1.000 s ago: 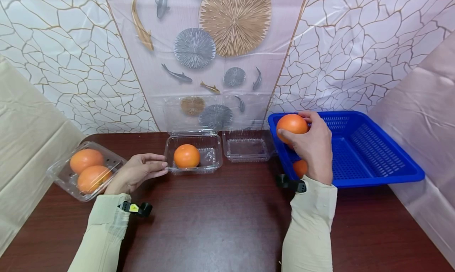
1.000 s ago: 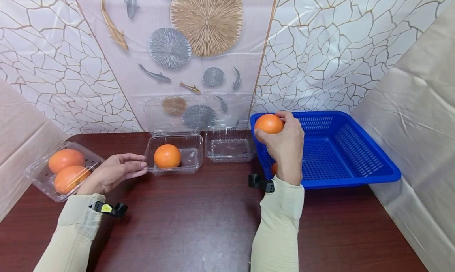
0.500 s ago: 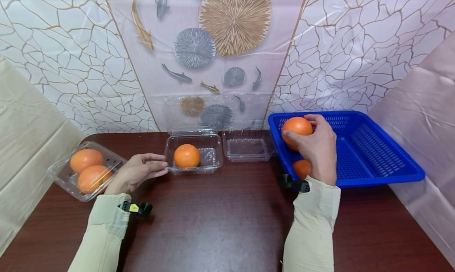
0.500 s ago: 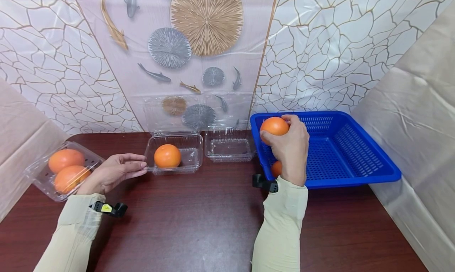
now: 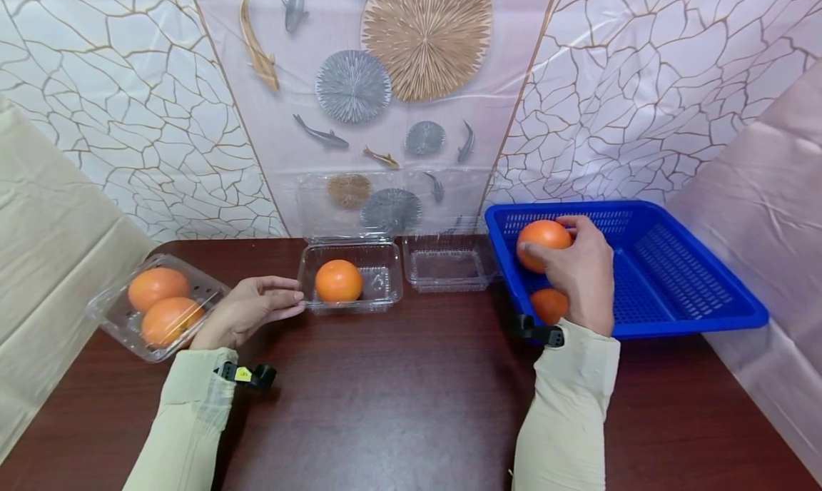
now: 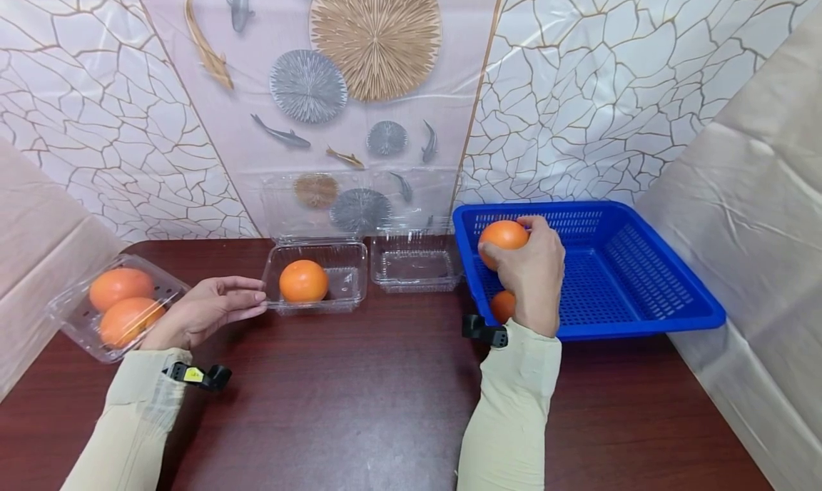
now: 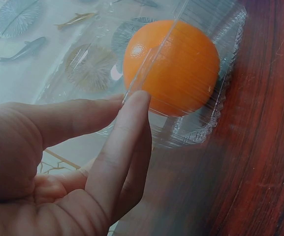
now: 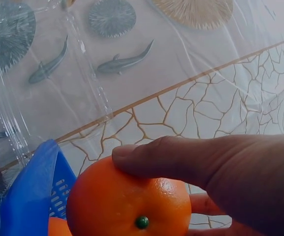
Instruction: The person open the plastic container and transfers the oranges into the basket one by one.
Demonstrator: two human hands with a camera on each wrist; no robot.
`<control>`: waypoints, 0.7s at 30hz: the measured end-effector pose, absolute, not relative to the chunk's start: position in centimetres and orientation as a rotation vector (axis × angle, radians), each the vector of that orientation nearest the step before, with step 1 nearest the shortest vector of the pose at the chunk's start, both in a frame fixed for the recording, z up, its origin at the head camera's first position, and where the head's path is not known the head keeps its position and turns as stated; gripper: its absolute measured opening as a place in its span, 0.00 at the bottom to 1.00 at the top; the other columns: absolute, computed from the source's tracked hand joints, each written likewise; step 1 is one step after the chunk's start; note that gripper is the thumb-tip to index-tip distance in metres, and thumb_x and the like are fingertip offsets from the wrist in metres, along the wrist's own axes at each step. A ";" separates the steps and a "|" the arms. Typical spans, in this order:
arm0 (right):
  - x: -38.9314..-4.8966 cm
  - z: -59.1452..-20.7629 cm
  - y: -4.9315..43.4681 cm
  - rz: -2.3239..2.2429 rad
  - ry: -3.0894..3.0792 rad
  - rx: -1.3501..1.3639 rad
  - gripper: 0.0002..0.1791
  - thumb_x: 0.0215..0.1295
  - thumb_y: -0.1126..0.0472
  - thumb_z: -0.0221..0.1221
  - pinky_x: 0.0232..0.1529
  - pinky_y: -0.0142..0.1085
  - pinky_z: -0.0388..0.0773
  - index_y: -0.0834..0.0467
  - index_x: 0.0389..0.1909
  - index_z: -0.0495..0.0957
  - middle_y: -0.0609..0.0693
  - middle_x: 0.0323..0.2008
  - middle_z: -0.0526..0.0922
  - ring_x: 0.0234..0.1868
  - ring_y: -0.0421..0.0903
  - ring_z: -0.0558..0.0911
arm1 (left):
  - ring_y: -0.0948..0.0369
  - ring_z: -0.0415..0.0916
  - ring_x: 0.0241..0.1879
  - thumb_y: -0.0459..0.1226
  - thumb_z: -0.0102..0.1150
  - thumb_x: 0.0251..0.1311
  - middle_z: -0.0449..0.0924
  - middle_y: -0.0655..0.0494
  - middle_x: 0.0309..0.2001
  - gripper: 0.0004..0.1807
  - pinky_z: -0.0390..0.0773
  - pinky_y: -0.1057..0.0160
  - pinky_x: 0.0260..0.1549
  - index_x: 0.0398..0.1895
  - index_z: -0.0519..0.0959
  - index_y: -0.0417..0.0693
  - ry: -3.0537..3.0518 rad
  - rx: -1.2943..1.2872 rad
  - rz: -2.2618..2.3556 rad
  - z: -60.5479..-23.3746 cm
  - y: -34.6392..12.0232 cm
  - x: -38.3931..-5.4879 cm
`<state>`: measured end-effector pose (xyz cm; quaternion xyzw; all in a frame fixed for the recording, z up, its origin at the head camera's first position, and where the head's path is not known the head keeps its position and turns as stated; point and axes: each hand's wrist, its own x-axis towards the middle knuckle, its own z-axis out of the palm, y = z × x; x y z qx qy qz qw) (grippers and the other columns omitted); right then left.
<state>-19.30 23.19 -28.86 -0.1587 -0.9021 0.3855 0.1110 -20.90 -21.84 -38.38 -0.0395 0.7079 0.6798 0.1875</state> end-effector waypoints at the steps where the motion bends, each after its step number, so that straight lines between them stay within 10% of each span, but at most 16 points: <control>1: -19.3 -28.9 23.2 1.126 -2.656 -0.467 0.43 0.61 0.46 0.69 0.62 0.59 0.78 0.58 0.74 0.65 0.64 0.67 0.74 0.62 0.62 0.75 | 0.66 0.85 0.42 0.28 0.57 0.71 0.79 0.46 0.50 0.30 0.85 0.57 0.57 0.71 0.60 0.24 1.989 -0.106 1.916 -38.4 -21.9 -20.9; 21: -19.6 -29.6 23.8 1.101 -2.807 -0.499 0.43 0.61 0.45 0.69 0.55 0.57 0.80 0.60 0.72 0.66 0.67 0.66 0.73 0.59 0.64 0.75 | 0.66 0.85 0.41 0.26 0.56 0.71 0.80 0.49 0.46 0.30 0.86 0.57 0.57 0.71 0.59 0.22 1.966 -0.102 1.941 -38.3 -21.9 -20.8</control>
